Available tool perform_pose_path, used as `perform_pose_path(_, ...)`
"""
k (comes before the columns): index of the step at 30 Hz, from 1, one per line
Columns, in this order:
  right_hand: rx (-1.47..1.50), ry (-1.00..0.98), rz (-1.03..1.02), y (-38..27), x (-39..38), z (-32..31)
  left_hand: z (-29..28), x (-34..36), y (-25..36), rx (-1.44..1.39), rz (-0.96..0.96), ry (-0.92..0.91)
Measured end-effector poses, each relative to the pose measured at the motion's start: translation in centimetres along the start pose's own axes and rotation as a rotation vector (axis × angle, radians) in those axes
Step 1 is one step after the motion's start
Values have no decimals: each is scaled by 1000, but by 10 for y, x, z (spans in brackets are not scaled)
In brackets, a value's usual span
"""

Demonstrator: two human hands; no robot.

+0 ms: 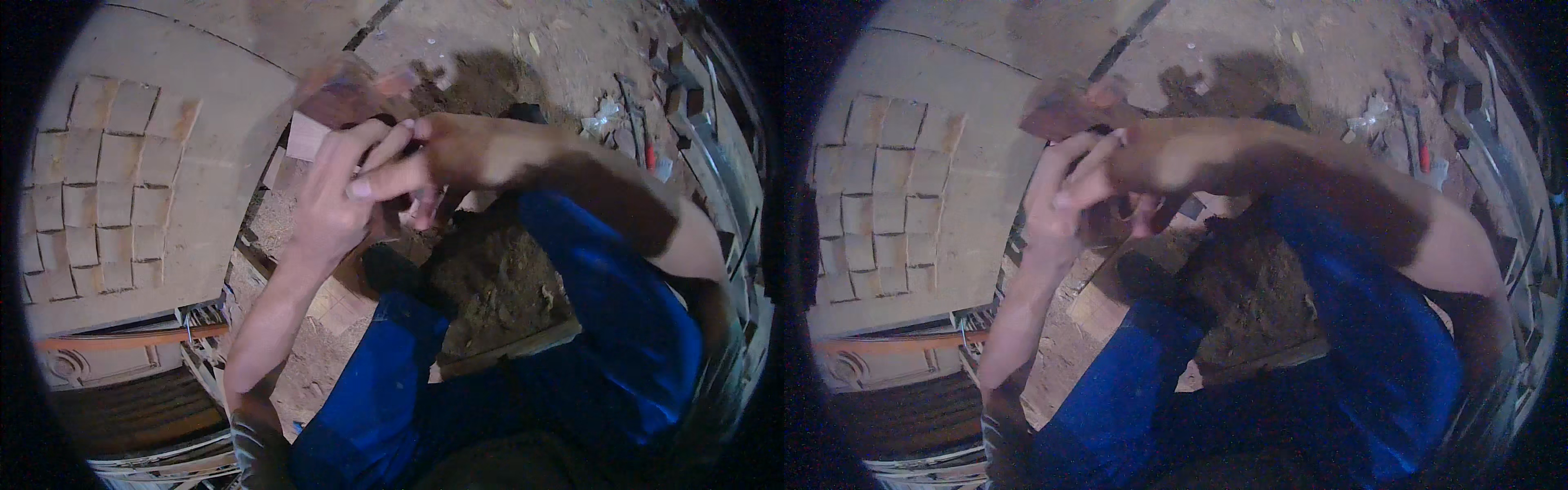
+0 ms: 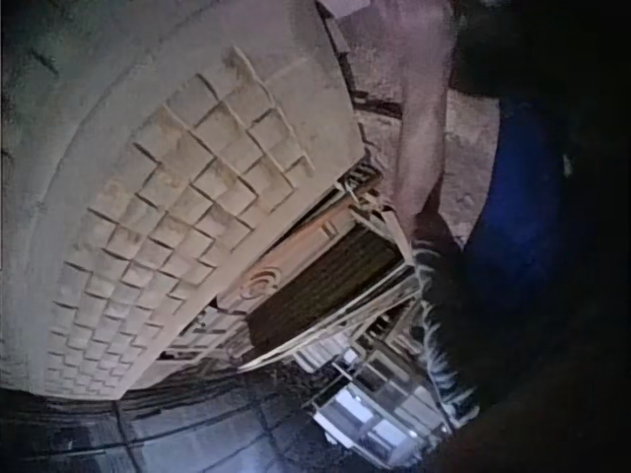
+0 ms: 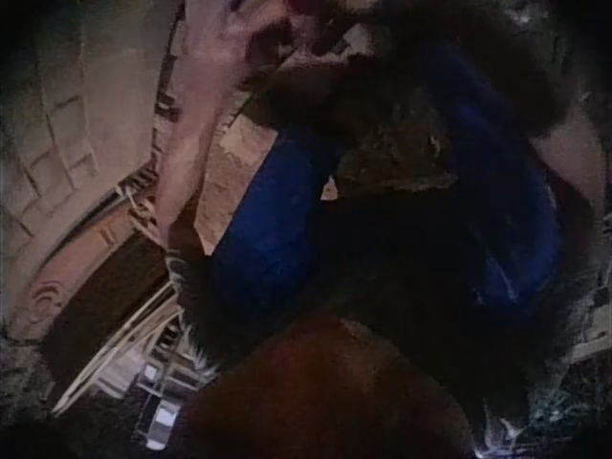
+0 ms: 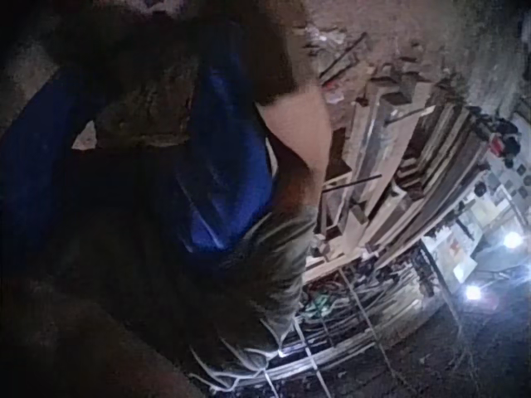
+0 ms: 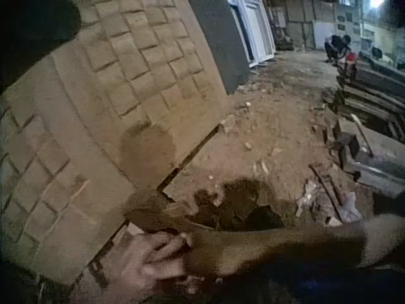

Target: The person uses a chisel and a wooden mallet to carve out pieces of a wooden block. They hold the chisel against the wood and strike it with the mallet while sitting near wood shavings.

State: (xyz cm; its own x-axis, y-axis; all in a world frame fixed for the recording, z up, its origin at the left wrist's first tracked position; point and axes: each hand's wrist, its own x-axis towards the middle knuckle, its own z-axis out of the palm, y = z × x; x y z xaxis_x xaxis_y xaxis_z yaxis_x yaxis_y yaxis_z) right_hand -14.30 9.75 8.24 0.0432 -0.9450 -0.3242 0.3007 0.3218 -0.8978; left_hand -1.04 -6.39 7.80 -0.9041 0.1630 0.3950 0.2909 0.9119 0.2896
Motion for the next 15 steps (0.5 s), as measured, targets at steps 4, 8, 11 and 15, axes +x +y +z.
perform_pose_path(4,30,95,-42,-6,-25,15,12,19,13,123,164,85)
perform_pose_path(8,224,40,-90,19,-16,7,17,17,3,105,187,23)
perform_pose_path(11,180,84,-94,27,-17,6,22,18,4,62,179,50)
perform_pose_path(15,-731,163,-590,66,-18,-25,24,13,-1,125,158,162)
